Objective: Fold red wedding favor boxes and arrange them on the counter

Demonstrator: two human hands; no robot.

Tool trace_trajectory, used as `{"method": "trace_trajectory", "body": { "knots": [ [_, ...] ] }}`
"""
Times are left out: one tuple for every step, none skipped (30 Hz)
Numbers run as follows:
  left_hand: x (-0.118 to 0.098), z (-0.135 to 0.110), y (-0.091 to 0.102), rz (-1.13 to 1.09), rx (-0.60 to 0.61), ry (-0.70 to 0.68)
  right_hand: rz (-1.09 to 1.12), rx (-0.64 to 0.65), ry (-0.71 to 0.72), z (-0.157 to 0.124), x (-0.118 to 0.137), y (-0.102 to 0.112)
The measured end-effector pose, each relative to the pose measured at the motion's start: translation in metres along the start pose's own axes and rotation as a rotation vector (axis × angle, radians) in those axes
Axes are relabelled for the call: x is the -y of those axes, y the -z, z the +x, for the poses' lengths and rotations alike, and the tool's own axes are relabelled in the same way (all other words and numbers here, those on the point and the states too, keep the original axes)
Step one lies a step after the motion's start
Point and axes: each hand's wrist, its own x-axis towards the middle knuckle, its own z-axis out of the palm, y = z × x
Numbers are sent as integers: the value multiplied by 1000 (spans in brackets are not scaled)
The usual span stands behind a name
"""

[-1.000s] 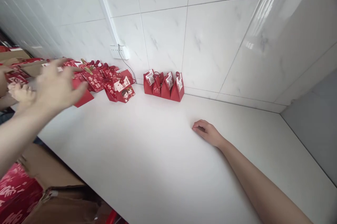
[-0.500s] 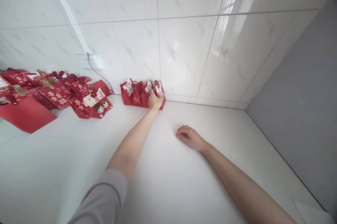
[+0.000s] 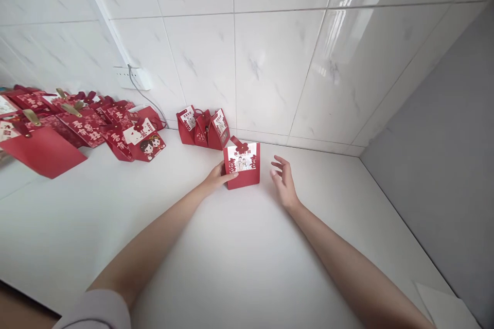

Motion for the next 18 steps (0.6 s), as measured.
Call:
{"method": "trace_trajectory", "body": {
  "knots": [
    [-2,-11,-3,-11,35,26,47,-7,-37,-2,3,-2],
    [-4,-20,-7,-17,63,43,89,14,-62,-5,6,-4],
    [-6,-27,-12,-21,89,51,129,72,-77,-8,9,-7],
    [-7,-33,-17,-29,107,50,168,157,-91,-11,12,-10],
    [-7,-37,-21,-43,115,44,207,247,-111,-14,15,-12],
    [-7,-40,-26,-57,113,34,241,319,-141,-16,18,-15],
    [-6,-42,-30,-64,98,20,267,362,-174,-17,20,-16],
    [-6,-43,-34,-61,74,3,285,375,-203,-18,22,-18],
    [-4,-44,-37,-47,45,-18,293,372,-223,-18,23,-19],
    [-3,-45,-39,-23,18,-39,292,364,-236,-18,24,-19],
    [-1,-46,-40,10,-2,-56,286,363,-247,-18,25,-19],
    [0,-46,-41,47,-14,-70,275,369,-257,-18,25,-18],
    [1,-47,-41,88,-28,-88,257,375,-265,-19,25,-18],
    [1,-48,-41,130,-47,-120,228,368,-263,-19,25,-17],
    [0,-48,-40,179,-77,-175,188,341,-244,-21,26,-16],
    [-2,-48,-40,234,-120,-254,141,295,-205,-22,27,-16],
    [-6,-47,-40,293,-174,-350,87,234,-146,-23,30,-15],
    [-11,-46,-40,352,-234,-449,29,166,-66,-23,33,-15]
  ]
}}
